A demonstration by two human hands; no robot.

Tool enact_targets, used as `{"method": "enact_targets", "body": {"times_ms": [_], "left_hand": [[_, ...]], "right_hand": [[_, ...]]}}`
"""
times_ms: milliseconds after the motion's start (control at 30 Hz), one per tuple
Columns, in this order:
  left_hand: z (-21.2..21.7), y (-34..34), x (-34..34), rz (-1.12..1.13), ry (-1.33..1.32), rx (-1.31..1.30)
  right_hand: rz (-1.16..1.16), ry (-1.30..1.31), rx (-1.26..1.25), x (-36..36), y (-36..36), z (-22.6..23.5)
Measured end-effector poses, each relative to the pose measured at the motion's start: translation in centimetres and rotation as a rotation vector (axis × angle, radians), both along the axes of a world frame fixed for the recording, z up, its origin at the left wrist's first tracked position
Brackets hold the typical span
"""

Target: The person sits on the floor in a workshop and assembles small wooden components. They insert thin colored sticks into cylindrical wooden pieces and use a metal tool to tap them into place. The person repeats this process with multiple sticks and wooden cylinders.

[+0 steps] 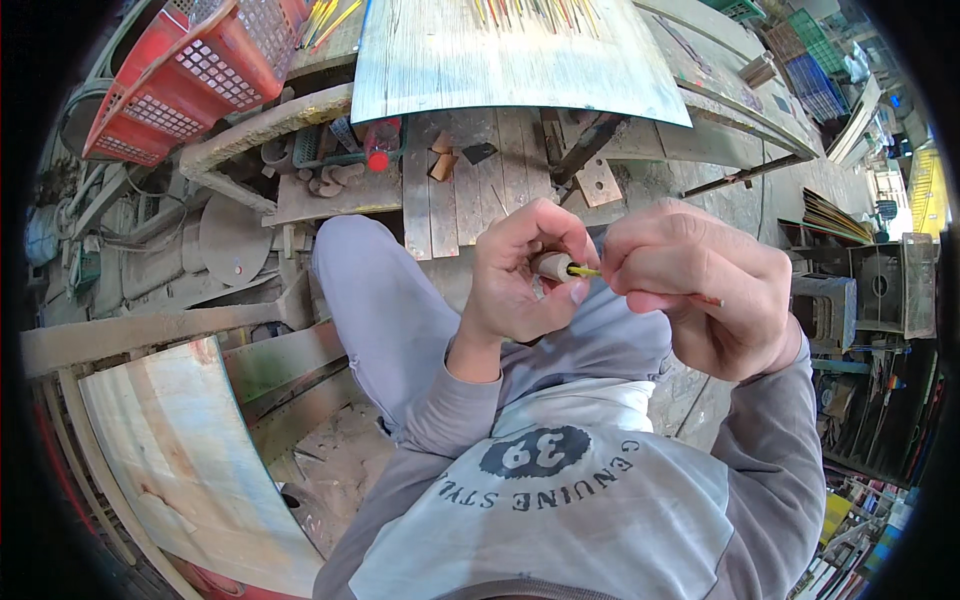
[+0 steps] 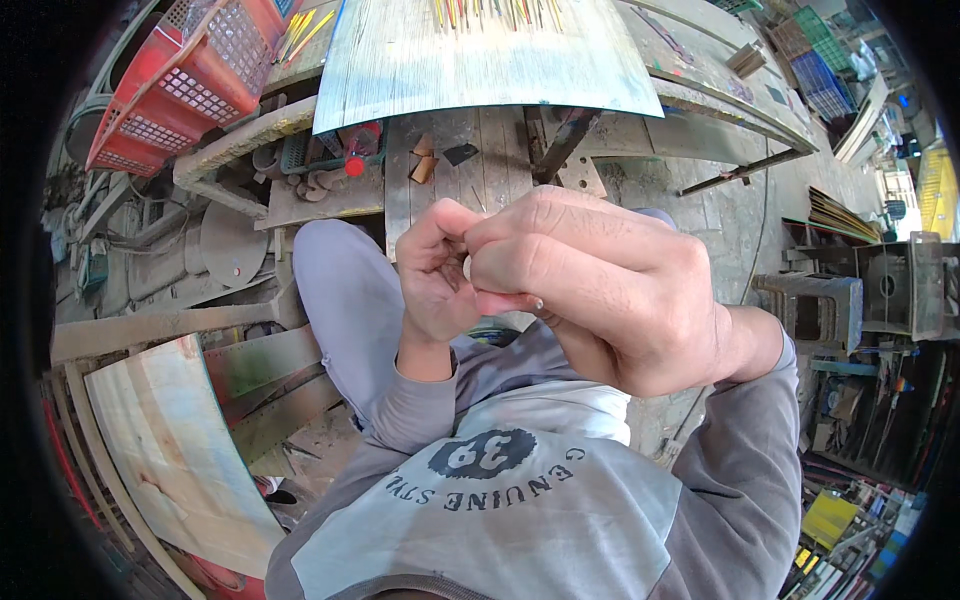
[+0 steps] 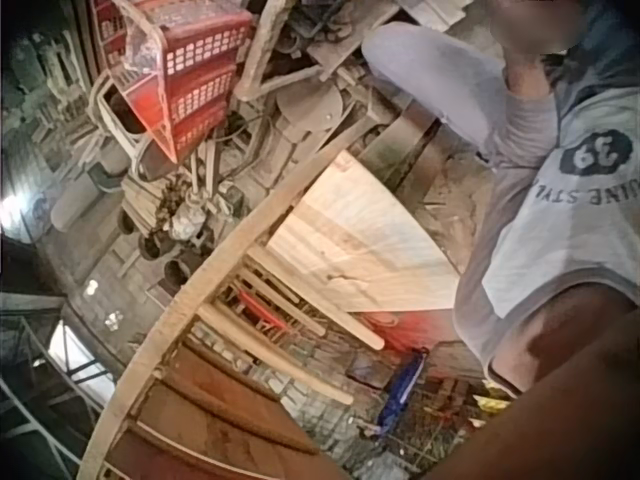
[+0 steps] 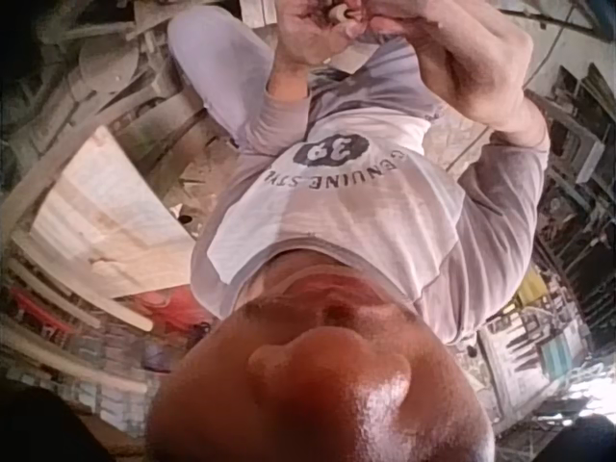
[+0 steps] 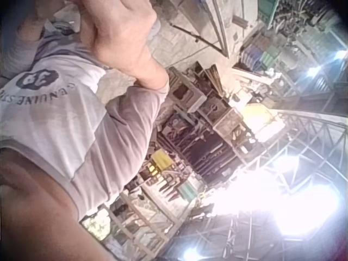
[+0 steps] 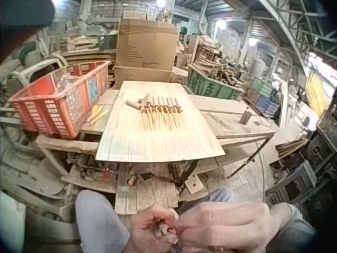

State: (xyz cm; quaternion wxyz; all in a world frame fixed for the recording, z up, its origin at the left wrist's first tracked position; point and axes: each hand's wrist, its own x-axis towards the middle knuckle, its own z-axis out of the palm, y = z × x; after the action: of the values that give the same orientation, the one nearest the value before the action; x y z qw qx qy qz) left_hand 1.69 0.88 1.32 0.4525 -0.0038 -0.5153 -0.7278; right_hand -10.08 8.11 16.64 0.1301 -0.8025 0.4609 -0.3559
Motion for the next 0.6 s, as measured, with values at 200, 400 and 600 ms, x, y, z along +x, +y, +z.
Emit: {"method": "enact_targets", "body": {"times_ms": [200,400,600], "left_hand": [[0.06,0.06,-0.24,0.007,0.0,-0.018],[0.12,0.17,-0.28,0.013,-0.003,-0.03],[0.09,0.31,-0.26,0.011,-0.014,-0.01]], "right_hand": [[0.011,-0.008,-0.001,-0.34,0.06,-0.09],[0.015,-0.004,-0.003,-0.38,0.27,-0.03],[0.007,0.003,-0.011,-0.32,0.4,-0.07]]}}
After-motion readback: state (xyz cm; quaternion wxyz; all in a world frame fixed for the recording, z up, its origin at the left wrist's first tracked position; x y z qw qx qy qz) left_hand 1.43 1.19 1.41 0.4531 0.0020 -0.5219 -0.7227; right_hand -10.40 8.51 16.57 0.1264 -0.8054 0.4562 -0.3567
